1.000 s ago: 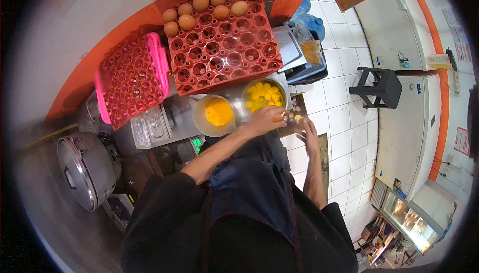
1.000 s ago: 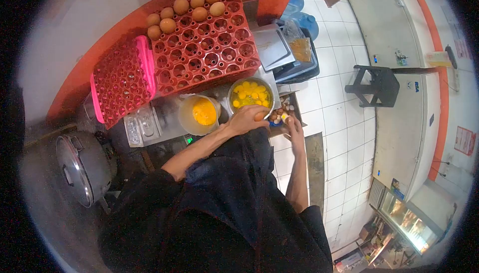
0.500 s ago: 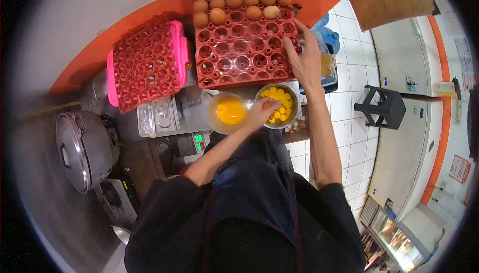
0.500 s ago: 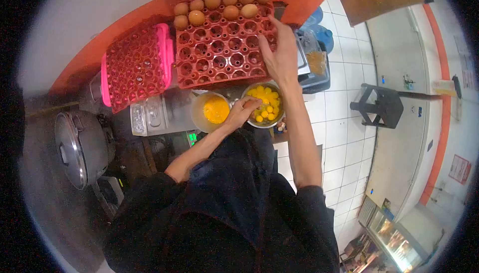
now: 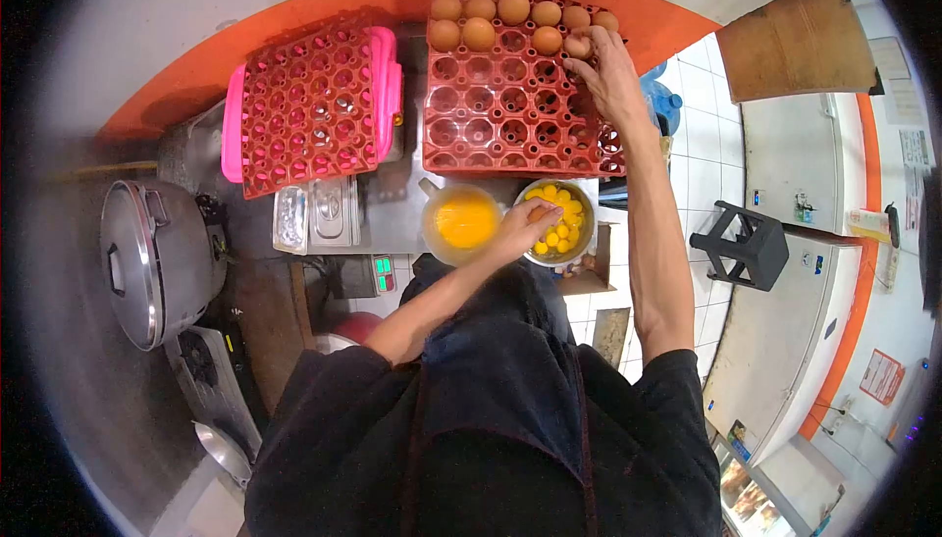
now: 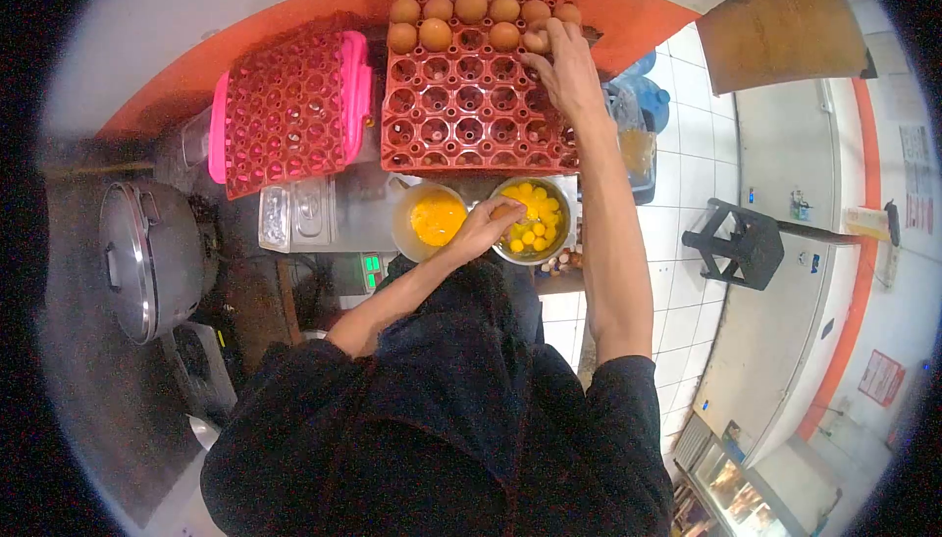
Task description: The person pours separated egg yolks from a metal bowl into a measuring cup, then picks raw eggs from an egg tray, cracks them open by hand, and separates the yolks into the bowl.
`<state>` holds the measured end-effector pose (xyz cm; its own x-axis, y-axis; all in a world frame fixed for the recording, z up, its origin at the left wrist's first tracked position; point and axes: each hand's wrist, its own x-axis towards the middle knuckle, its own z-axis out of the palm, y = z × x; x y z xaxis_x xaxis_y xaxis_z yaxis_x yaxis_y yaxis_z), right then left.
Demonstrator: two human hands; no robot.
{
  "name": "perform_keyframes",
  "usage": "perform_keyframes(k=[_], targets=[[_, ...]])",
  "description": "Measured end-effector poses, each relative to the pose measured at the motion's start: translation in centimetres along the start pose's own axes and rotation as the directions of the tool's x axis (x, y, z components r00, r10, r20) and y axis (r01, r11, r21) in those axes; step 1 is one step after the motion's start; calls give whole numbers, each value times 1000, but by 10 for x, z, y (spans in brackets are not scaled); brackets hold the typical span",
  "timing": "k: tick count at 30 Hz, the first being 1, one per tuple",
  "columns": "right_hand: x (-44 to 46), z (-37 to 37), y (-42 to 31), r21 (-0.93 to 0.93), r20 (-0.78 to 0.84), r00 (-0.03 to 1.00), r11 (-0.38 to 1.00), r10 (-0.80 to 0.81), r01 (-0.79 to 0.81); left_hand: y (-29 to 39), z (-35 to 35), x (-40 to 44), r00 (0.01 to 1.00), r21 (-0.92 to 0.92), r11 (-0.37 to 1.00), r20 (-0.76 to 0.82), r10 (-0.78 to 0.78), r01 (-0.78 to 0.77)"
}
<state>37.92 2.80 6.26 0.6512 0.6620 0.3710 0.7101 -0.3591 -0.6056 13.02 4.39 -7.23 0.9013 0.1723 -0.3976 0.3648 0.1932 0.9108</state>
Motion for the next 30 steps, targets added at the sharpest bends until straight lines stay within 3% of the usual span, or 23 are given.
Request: perform_keyframes(k=[5, 8, 10, 11, 13, 14, 16, 18, 20, 22, 24, 25, 26, 28, 29, 30], targets=[[3, -6, 5, -107, 49, 998, 993, -49, 55, -6, 0, 1, 1000, 3, 1000, 17, -17, 17], [3, -5, 7, -189, 113, 993, 982, 25, -3, -6, 1, 1, 1000, 1, 1000, 20, -10, 10], [0, -7, 5, 0, 15, 988, 988, 152, -152, -2, -1, 2, 1000, 8, 1000, 8, -8, 8], [-5, -8, 4, 1, 16, 989, 989, 149, -149, -1, -3, 2, 999, 4, 999, 14, -34, 34], [-17, -15, -2, 514, -130, 881, 791, 455, -332, -1, -4, 6, 998, -6, 998, 15, -58, 58], [-23, -15, -4, 513, -126, 880, 789, 458, -337, -2, -4, 8, 998, -62, 996, 13, -62, 62], [-35, -19, -13, 957, 7, 872, 251, 489, -149, 2, -2, 7, 998, -111, 992, 23, -65, 67], [-46, -22, -22, 972, 30, 859, 186, 511, -144, 6, -1, 7, 996, -110, 990, -2, -87, 86], [-53, -24, -28, 993, 90, 791, -113, 605, -26, 8, -1, 7, 996, -97, 992, 5, -85, 85], [-63, -25, -24, 994, 76, 786, -111, 613, -10, 8, 0, 8, 996, -89, 992, 9, -85, 86], [-77, -26, -27, 997, -20, 780, 67, 626, -28, 9, 0, 8, 990, -127, 982, 26, -138, 140], [-82, -35, -39, 959, -29, 823, 249, 567, -138, 11, 0, 9, 990, -124, 982, 32, -137, 139], [-88, -38, -38, 958, -33, 822, 251, 568, -135, 13, 0, 9, 991, -130, 983, 29, -128, 130], [-103, -37, -35, 970, -178, 745, 243, 643, 21, 9, -1, 9, 992, -140, 982, 17, -126, 128], [-116, -33, -37, 933, -81, 831, 336, 551, -131, 6, -3, 11, 992, -156, 980, 33, -122, 126], [-126, -33, -46, 932, -93, 826, 340, 556, -124, 5, -4, 15, 992, -169, 978, 58, -114, 123]])
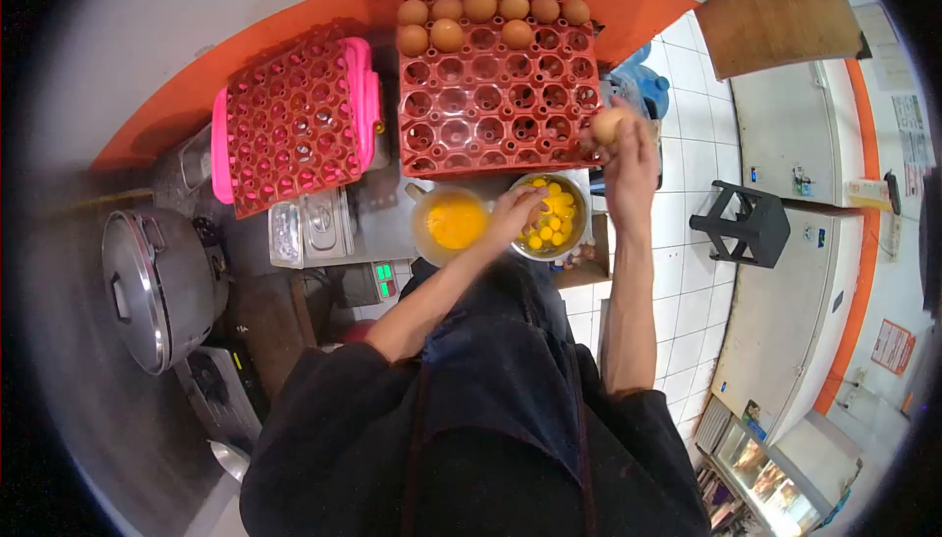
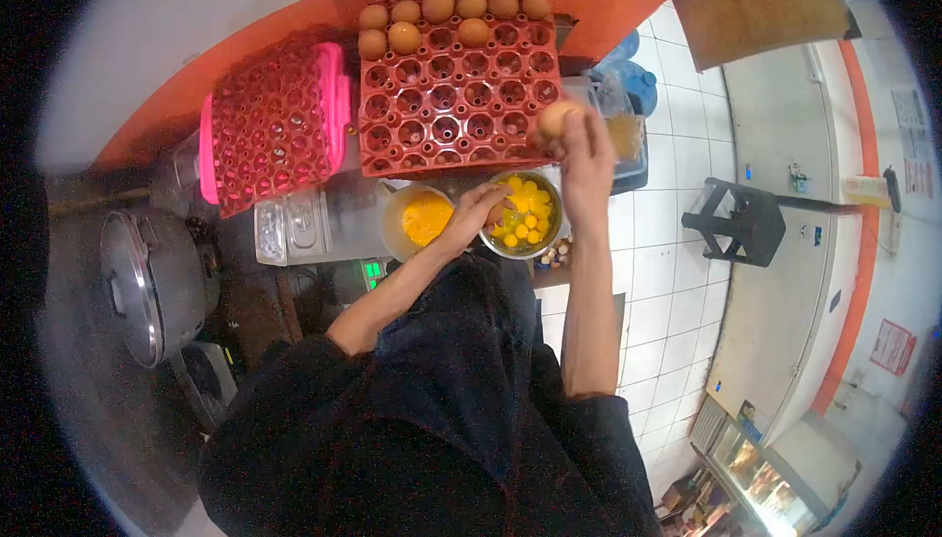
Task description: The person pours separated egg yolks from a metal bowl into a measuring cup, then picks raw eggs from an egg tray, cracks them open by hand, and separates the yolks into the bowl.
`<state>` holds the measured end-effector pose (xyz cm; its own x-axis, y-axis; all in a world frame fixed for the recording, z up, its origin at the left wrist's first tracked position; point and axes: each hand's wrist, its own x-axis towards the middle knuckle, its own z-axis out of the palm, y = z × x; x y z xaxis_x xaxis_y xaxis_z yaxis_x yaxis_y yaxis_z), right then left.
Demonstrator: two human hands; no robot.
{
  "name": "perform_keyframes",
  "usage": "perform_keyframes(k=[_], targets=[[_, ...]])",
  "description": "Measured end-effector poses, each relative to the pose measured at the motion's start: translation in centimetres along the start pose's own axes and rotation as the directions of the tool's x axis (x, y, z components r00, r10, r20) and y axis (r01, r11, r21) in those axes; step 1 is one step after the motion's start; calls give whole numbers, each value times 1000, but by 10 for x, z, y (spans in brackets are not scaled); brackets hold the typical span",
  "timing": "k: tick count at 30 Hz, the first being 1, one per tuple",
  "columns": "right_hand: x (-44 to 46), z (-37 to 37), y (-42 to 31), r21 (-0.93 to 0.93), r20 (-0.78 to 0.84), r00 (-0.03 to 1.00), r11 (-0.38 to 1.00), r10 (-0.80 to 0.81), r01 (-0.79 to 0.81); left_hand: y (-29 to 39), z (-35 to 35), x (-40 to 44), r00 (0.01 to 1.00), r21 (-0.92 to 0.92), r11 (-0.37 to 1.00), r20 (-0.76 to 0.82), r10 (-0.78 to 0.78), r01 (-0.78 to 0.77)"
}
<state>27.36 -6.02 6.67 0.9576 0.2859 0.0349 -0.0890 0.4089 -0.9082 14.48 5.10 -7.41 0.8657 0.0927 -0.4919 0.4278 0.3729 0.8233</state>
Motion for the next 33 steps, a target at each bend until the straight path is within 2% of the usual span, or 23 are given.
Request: perform_keyframes(k=[4, 6, 10, 12, 13, 14, 16, 17, 18, 20, 21, 22, 24, 25, 26, 27, 28, 30, 31, 33], targets=[[-41, -21, 13, 95, -118, 985, 989, 125, -114, 6, 3, 0, 999, -123, 992, -35, -39, 34], [-66, -36, 23, -333, -120, 976, 919, 180, -211, 9, 4, 3, 996, -252, 964, 39, -77, 85], [-95, -38, 36, -448, -258, 960, 866, 113, -222, 5, 15, 5, 992, -294, 949, 87, -95, 117], [-102, -39, 51, -481, -397, 917, 860, -41, -169, 7, 28, 3, 992, -247, 962, -8, -126, 120], [-105, -40, 58, -676, -342, 932, 720, -122, -153, 2, 33, 4, 992, -239, 963, 2, -128, 125], [-109, -44, 63, -676, -353, 927, 720, -129, -157, -5, 37, 6, 994, -221, 969, -3, -111, 108], [-112, -45, 64, -840, -68, 997, 542, -38, -37, -18, 37, 10, 995, -198, 976, -1, -96, 94], [-113, -48, 67, -739, -173, 984, 657, 31, -150, -24, 31, 10, 988, -211, 966, 55, -144, 153], [-111, -52, 70, -736, -177, 984, 660, 27, -151, -24, 26, 11, 976, -218, 953, 113, -188, 209], [-112, -62, 74, -479, -299, 954, 860, 27, -174, -28, 24, 12, 978, -214, 957, 114, -175, 196], [-110, -64, 74, -413, -318, 946, 889, 63, -198, -24, 24, 13, 982, -212, 962, 111, -153, 174], [-110, -68, 74, -413, -320, 946, 889, 61, -197, -20, 23, 13, 982, -211, 962, 113, -152, 174], [-110, -76, 72, -149, -420, 848, 897, 323, -415, -11, 21, 11, 991, 10, 996, 93, -93, 92], [-110, -80, 71, -148, -420, 848, 897, 324, -416, -7, 19, 9, 991, 11, 996, 92, -93, 93], [-110, -84, 69, -82, -398, 825, 880, 401, -468, -3, 19, 7, 989, 184, 978, 130, 71, -94], [-110, -89, 68, -17, -373, 797, 856, 475, -517, 4, 19, 4, 955, 340, 898, 197, 222, -279], [-110, -93, 66, -17, -374, 797, 856, 474, -517, 11, 19, 1, 955, 340, 898, 198, 221, -279], [-109, -96, 64, -60, -292, 751, 772, 592, -632, 22, 18, -3, 916, 310, 910, 371, 151, -275], [-108, -96, 61, -59, -290, 752, 773, 592, -632, 22, 16, -1, 917, 311, 909, 370, 152, -276], [-107, -98, 54, -159, -203, 734, 718, 648, -678, 28, 17, 1, 871, 415, 809, 439, 222, -416]])
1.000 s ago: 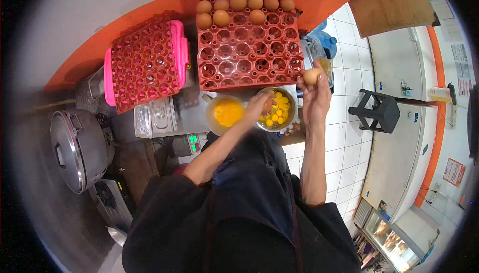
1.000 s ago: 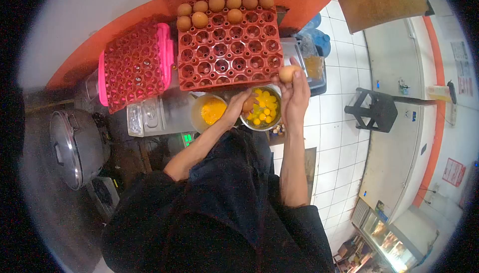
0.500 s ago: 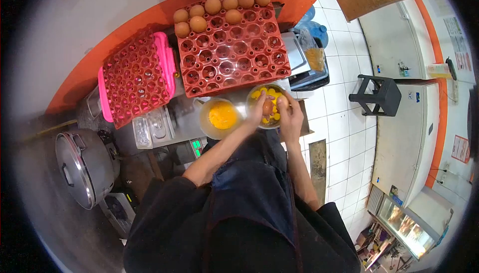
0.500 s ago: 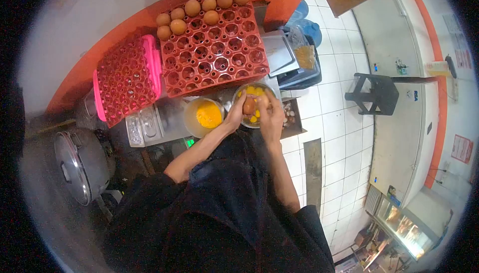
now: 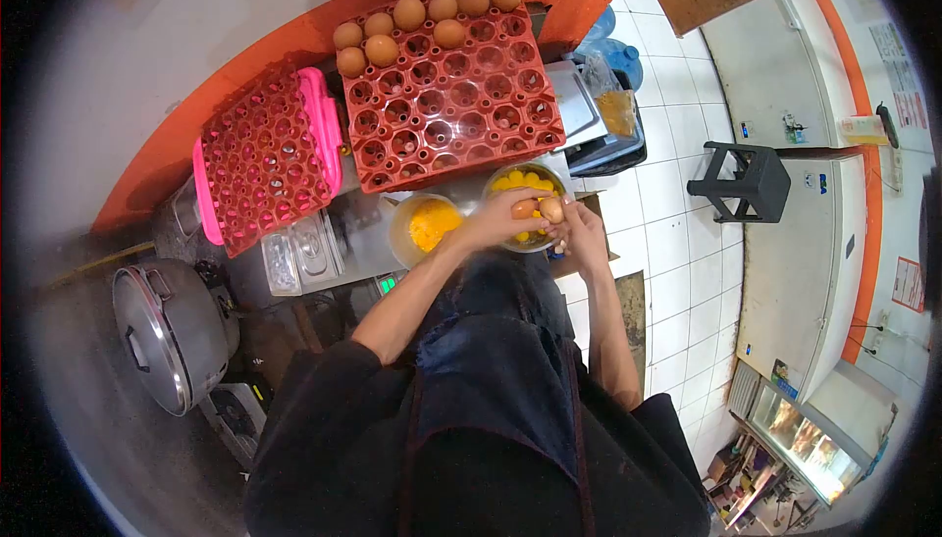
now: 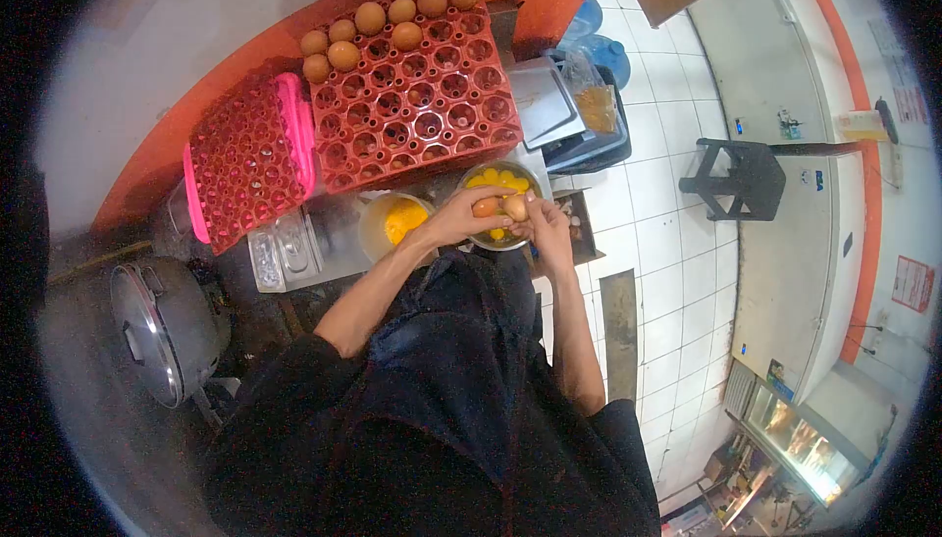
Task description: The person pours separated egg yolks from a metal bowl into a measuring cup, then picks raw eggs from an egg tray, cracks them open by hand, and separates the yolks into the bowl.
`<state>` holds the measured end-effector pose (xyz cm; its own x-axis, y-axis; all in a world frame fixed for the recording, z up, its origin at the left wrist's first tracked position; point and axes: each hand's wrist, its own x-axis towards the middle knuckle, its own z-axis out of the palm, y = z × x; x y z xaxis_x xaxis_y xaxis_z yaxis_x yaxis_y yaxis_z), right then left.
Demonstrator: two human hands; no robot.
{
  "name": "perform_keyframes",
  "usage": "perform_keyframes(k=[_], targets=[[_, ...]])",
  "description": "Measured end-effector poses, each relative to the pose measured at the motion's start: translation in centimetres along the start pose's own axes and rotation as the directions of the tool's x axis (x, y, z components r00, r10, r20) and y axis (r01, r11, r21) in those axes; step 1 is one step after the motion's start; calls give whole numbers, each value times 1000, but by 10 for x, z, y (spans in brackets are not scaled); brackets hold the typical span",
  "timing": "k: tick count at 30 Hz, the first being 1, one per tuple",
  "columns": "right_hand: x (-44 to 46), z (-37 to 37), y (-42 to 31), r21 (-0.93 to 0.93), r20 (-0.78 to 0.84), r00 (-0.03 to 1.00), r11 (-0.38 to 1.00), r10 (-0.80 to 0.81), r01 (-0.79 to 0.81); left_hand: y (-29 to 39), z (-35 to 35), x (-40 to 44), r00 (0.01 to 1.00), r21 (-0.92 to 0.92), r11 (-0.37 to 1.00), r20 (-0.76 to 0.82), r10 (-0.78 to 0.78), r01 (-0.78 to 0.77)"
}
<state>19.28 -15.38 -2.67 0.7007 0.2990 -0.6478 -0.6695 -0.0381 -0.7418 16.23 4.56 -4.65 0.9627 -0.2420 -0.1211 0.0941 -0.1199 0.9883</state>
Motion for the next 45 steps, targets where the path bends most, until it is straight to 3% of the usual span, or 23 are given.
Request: perform_keyframes(k=[4, 6, 12, 16, 18, 28, 30, 37, 40, 42, 43, 45], targets=[[5, -6, 11, -15, 84, 995, 998, -58, 60, 15, -10, 2, 991, 31, 993, 61, -119, 117], [1, -4, 12, -40, 145, 964, 973, -221, 229, 7, -10, 1, 993, 7, 993, 27, -117, 117], [10, -14, 15, -268, 190, 967, 938, -171, 219, 0, -8, -1, 993, 75, 990, -35, -114, 116], [13, -12, 16, -364, 199, 964, 900, -176, 240, -7, -8, 1, 983, 121, 977, 21, -181, 177], [14, -11, 13, -573, 207, 966, 782, -152, 246, -11, -5, 1, 986, 236, 958, 14, -168, 160], [31, -14, 29, -527, 187, 972, 821, -139, 219, -22, 2, 4, 990, 375, 917, -28, -138, 138], [35, -15, 34, -479, 210, 965, 843, -159, 243, -22, 3, 4, 981, 409, 893, -32, -191, 187], [31, -15, 26, -490, 206, 971, 847, -117, 206, -30, 1, 5, 969, 380, 893, -55, -239, 242], [27, -17, 22, -506, 200, 970, 832, -141, 226, -25, -7, 3, 989, 474, 869, -46, -138, 143], [32, -23, 28, -727, 298, 869, 496, -395, 475, -25, -12, 4, 997, 551, 832, -6, -79, 69], [34, -25, 30, -726, 296, 869, 498, -396, 474, -26, -14, 4, 997, 552, 831, -4, -79, 68], [36, -27, 32, -781, 326, 805, 338, -496, 525, -27, -16, 4, 997, 609, 791, 13, -80, 56]])
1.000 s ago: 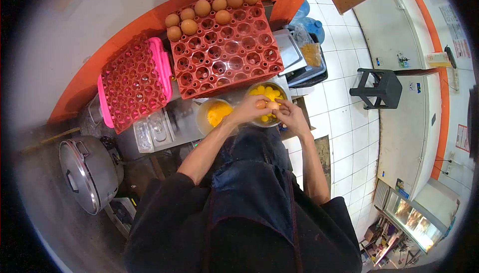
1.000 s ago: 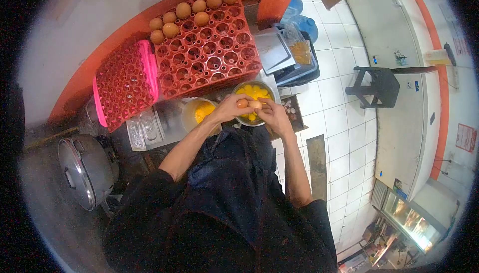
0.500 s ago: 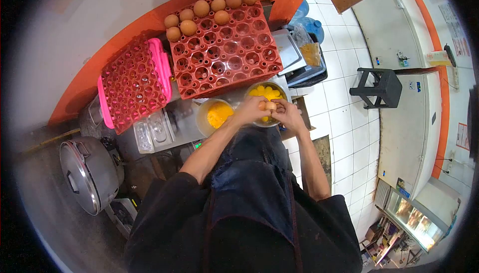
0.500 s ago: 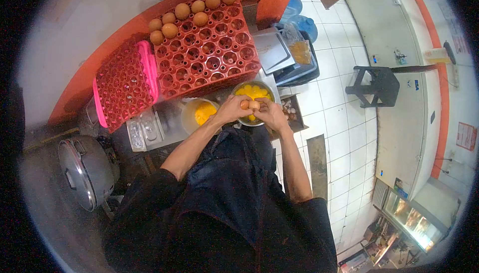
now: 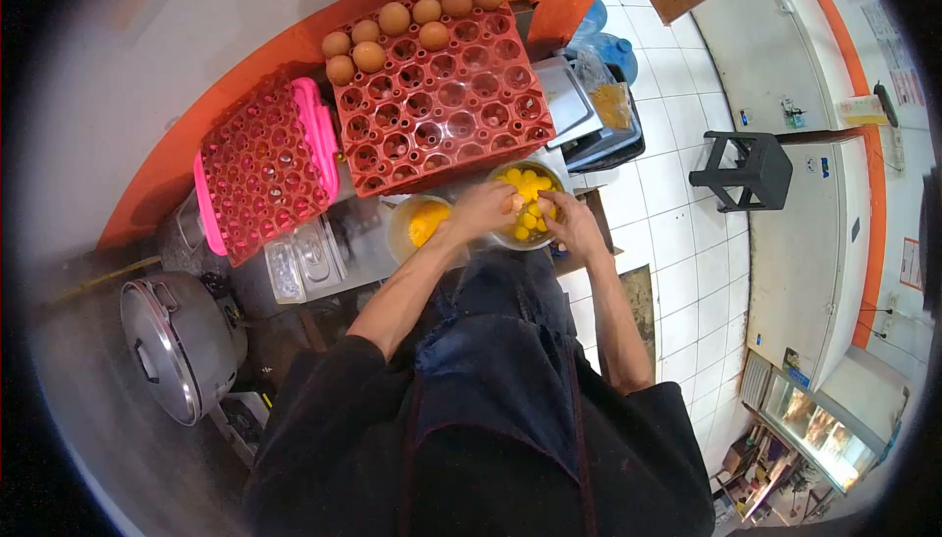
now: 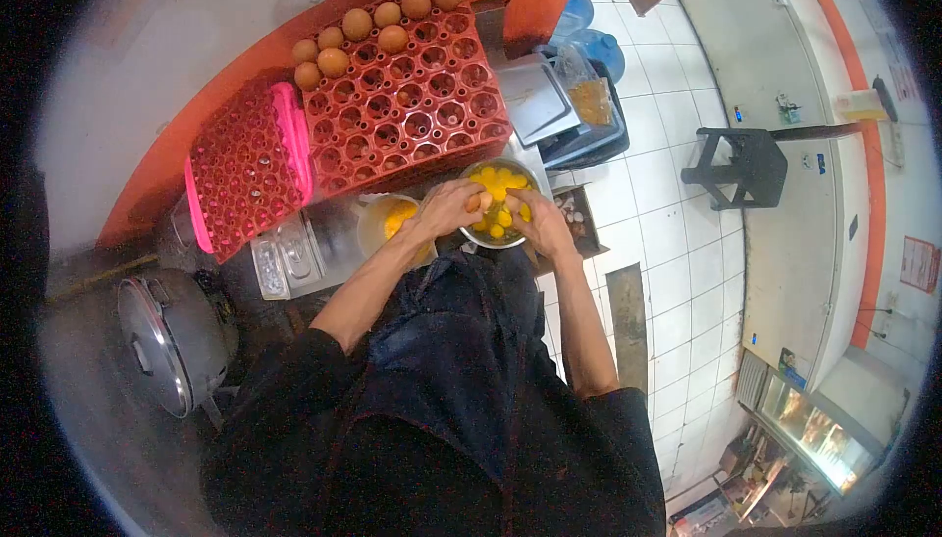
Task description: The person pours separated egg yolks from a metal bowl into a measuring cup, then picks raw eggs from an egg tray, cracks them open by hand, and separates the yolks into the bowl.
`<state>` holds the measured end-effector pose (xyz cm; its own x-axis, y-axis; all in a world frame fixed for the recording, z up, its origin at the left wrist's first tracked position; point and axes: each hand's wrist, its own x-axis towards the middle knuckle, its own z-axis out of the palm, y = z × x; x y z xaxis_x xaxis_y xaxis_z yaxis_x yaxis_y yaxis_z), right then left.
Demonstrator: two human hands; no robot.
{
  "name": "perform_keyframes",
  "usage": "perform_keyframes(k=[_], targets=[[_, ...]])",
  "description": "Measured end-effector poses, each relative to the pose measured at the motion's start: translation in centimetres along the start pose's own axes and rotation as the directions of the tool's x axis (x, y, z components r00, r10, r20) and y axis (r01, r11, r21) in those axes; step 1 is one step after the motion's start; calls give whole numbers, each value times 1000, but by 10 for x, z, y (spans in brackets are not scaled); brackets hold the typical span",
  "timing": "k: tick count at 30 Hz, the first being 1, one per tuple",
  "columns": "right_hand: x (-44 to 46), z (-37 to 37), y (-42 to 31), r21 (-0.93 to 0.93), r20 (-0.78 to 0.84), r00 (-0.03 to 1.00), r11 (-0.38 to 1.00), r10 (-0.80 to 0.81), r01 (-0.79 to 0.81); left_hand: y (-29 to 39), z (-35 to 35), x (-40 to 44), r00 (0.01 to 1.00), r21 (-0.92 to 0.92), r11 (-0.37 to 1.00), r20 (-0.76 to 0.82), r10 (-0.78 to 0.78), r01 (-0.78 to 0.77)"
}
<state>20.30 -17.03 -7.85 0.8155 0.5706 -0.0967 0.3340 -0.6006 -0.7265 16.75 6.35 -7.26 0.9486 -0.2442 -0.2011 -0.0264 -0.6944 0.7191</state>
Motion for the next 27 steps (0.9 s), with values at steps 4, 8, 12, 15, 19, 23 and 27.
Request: perform_keyframes(k=[4, 8, 12, 15, 19, 23, 27], targets=[[-2, -5, -14, 216, 64, 967, 943, 246, -254, -1, -3, -3, 1000, 9, 1000, -21, 4, -4], [-7, -8, -22, 209, 27, 957, 935, 288, -287, 2, -5, -6, 1000, 37, 999, -17, 11, -11], [-14, 7, -11, 271, -26, 964, 930, 264, -247, -1, -1, -4, 999, 181, 983, 36, 12, -19], [-17, 10, -8, 263, -25, 969, 936, 247, -232, -2, 4, 0, 999, 242, 970, 32, 20, -27], [-21, 15, -6, 316, -29, 964, 918, 264, -241, -2, 4, 1, 999, 237, 970, -2, 54, -52], [-23, 19, -2, 316, -53, 966, 922, 255, -226, 5, -2, 1, 999, 263, 964, 25, 40, -45], [-21, 13, -9, 270, -13, 947, 913, 322, -307, 10, -3, 3, 997, 263, 962, 21, 72, -75]])
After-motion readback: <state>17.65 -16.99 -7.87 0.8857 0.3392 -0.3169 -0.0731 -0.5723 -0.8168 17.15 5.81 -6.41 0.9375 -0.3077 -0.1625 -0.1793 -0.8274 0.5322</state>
